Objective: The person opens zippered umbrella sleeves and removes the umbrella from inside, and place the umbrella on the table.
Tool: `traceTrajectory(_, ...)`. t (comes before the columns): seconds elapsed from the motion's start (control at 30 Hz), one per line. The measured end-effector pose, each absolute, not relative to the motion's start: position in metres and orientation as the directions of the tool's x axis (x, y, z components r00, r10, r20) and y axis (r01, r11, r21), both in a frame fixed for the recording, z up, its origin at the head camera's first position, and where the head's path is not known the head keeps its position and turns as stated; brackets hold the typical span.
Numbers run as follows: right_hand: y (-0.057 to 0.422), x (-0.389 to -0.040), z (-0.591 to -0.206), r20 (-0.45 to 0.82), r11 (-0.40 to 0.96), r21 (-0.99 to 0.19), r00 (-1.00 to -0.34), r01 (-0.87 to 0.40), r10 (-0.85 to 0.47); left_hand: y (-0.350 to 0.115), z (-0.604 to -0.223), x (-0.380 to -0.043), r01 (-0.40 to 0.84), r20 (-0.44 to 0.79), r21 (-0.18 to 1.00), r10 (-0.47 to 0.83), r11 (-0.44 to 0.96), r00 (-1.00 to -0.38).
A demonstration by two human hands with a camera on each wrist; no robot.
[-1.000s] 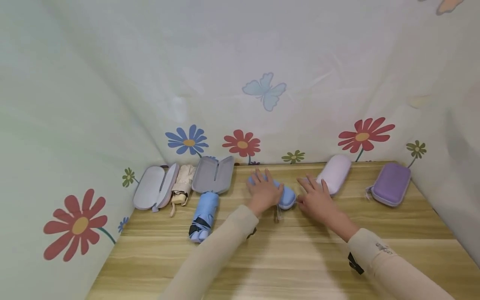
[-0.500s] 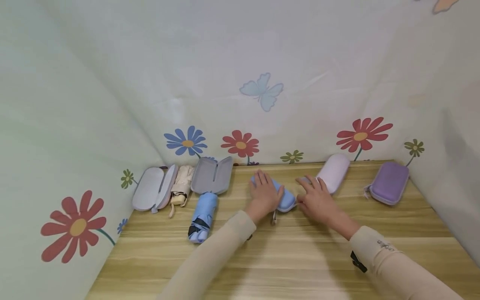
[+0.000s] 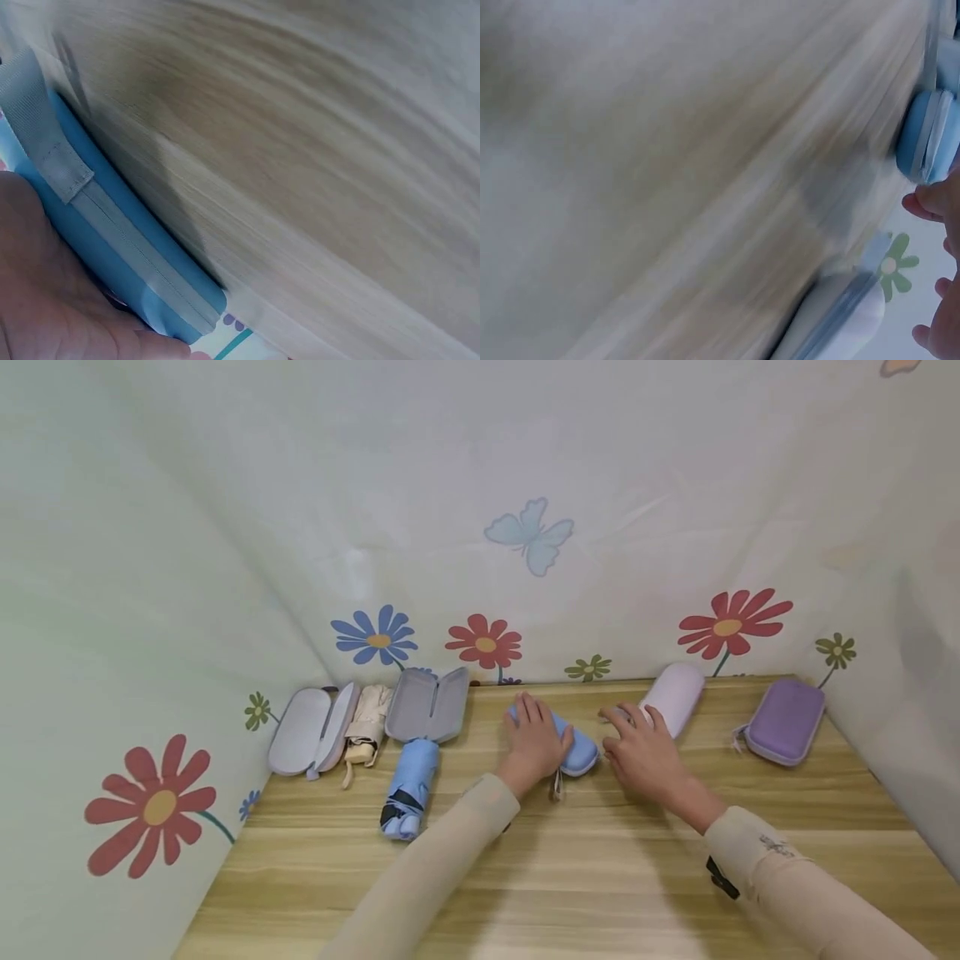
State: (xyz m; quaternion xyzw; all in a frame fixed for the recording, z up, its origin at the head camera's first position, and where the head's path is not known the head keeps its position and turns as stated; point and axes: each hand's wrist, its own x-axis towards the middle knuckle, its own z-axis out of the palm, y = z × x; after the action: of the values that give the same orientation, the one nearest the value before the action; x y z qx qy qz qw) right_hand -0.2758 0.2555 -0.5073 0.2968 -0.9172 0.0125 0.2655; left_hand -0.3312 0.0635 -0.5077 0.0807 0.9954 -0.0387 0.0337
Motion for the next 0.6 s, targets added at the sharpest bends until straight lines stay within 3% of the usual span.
traceTrajectory(0.17, 0.253, -0.288, -0.508, 0.529, 0.845, 0.109, -0.689, -0.523, -0.495, 0.061, -0.502, -0.331, 0.200, -0.071, -0.089, 0.194, 0.976, -0.978)
traceTrajectory(0.3, 0.246, -0.300, -0.510, 0.523, 0.846, 0.085, -0.699, -0.527, -0.488, 0.053, -0.505, -0.336, 0.328, -0.057, -0.093, 0.324, 0.940, -0.944)
traceTrajectory(0.5, 0.237, -0.312, -0.517, 0.489, 0.865, 0.056, -0.741, -0.499, -0.460, 0.036, -0.507, -0.347, 0.626, -0.099, -0.193, 0.619, 0.756, -0.779)
traceTrajectory(0.6, 0.233, -0.315, -0.520, 0.488, 0.878, 0.046, -0.756, -0.476, -0.436, 0.031, -0.504, -0.345, 0.669, -0.131, -0.210, 0.658, 0.713, -0.742)
